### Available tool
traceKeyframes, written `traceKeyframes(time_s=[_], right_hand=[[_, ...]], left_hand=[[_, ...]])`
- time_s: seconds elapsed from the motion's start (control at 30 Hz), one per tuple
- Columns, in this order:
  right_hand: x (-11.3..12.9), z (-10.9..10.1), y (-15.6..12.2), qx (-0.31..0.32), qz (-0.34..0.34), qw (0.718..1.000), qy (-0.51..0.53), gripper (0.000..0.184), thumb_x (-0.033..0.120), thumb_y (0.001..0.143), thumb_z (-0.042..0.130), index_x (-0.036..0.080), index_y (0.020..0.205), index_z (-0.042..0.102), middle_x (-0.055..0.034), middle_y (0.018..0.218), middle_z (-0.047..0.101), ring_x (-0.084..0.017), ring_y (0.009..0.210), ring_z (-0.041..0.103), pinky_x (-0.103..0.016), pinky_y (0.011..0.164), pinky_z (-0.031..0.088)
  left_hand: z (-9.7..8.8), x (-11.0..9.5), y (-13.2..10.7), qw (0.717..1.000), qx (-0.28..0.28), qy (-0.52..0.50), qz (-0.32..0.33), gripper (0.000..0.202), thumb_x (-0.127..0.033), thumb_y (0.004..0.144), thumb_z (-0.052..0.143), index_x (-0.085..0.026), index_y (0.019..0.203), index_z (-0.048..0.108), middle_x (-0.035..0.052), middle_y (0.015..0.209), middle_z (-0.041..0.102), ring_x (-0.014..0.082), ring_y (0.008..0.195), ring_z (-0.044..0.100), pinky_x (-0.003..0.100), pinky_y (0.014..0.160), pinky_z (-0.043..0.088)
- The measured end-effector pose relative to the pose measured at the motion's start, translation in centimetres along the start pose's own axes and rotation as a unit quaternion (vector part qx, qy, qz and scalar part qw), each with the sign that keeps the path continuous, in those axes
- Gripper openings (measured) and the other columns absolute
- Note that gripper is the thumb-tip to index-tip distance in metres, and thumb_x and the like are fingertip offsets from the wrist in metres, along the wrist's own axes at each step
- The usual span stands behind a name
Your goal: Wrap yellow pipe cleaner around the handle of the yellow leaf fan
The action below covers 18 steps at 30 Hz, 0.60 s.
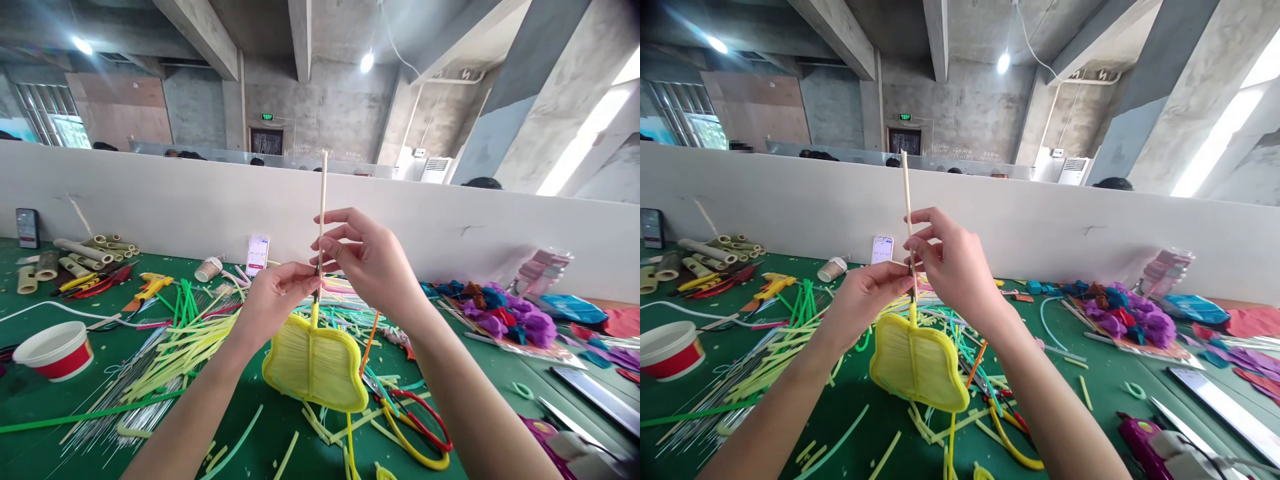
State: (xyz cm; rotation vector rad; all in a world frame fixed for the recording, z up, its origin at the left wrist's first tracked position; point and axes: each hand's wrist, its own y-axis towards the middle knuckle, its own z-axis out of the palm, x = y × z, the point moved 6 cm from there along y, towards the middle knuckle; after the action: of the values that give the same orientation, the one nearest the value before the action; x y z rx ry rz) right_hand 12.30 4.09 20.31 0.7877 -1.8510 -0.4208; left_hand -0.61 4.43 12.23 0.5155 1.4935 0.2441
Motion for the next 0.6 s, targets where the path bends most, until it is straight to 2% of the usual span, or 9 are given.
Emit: traceKeyframes(time_s=[0.13, 0.27, 0.43, 0.53, 0.6], right_hand=[[-0.2, 0.1, 0.1, 0.012, 0.007, 1.000, -0.006, 0.021, 0.022, 0.090, 0.059, 0.021, 0.112, 0.060, -0.0018, 0.085, 0.071, -0.018, 0.072, 0.074, -0.034, 0.068, 0.065], [-0.4, 0.2, 0.2, 0.023, 0.013, 1.000, 0.006, 0.023, 0.024, 0.091, 0.059, 0.021, 0.113, 0.061, -0.0025, 0.087, 0.071, -0.018, 0.074, 0.074, -0.035, 0.071, 0.065], [-1.1, 0.3, 0.2, 0.028, 0.028, 0.998, 0.049, 0.024, 0.029, 0.092, 0.060, 0.022, 0.115, 0.060, -0.0035, 0.089, 0.072, -0.018, 0.076, 0.074, -0.034, 0.071, 0.066], [-1.2, -0.2, -0.1, 0.012, 0.036, 0.998, 0.043, 0.024, 0.029, 0.090, 0.062, 0.022, 0.113, 0.060, -0.0034, 0.088, 0.071, -0.018, 0.075, 0.074, -0.034, 0.070, 0.066], [-1.2, -1.0, -0.4, -0.021, 0.045, 0.998, 0.033, 0.024, 0.028, 0.088, 0.065, 0.021, 0.111, 0.061, -0.0036, 0.085, 0.071, -0.019, 0.073, 0.074, -0.034, 0.068, 0.065]], left_hand=[[0.0, 0.3, 0.1, 1.000, -0.003, -0.016, -0.006, 0.026, -0.036, 0.083, 0.074, -0.019, 0.103, 0.077, 0.0057, 0.098, 0.078, 0.0180, 0.086, 0.071, 0.034, 0.087, 0.057], [-0.2, 0.2, 0.2, 1.000, -0.014, 0.006, -0.005, 0.029, -0.039, 0.082, 0.075, -0.018, 0.103, 0.078, 0.0069, 0.098, 0.079, 0.0212, 0.092, 0.072, 0.035, 0.089, 0.057], [-0.1, 0.2, 0.4, 1.000, 0.003, 0.005, -0.011, 0.033, -0.042, 0.083, 0.074, -0.017, 0.104, 0.077, 0.0076, 0.102, 0.079, 0.0225, 0.093, 0.072, 0.035, 0.089, 0.057], [-0.1, 0.1, 0.4, 0.999, 0.003, 0.039, 0.002, 0.032, -0.043, 0.085, 0.071, -0.019, 0.105, 0.077, 0.0068, 0.103, 0.078, 0.0228, 0.094, 0.073, 0.035, 0.089, 0.056], [-0.3, 0.0, 0.3, 0.998, -0.005, 0.069, 0.014, 0.030, -0.042, 0.086, 0.069, -0.019, 0.105, 0.077, 0.0066, 0.103, 0.078, 0.0227, 0.095, 0.073, 0.034, 0.089, 0.056]])
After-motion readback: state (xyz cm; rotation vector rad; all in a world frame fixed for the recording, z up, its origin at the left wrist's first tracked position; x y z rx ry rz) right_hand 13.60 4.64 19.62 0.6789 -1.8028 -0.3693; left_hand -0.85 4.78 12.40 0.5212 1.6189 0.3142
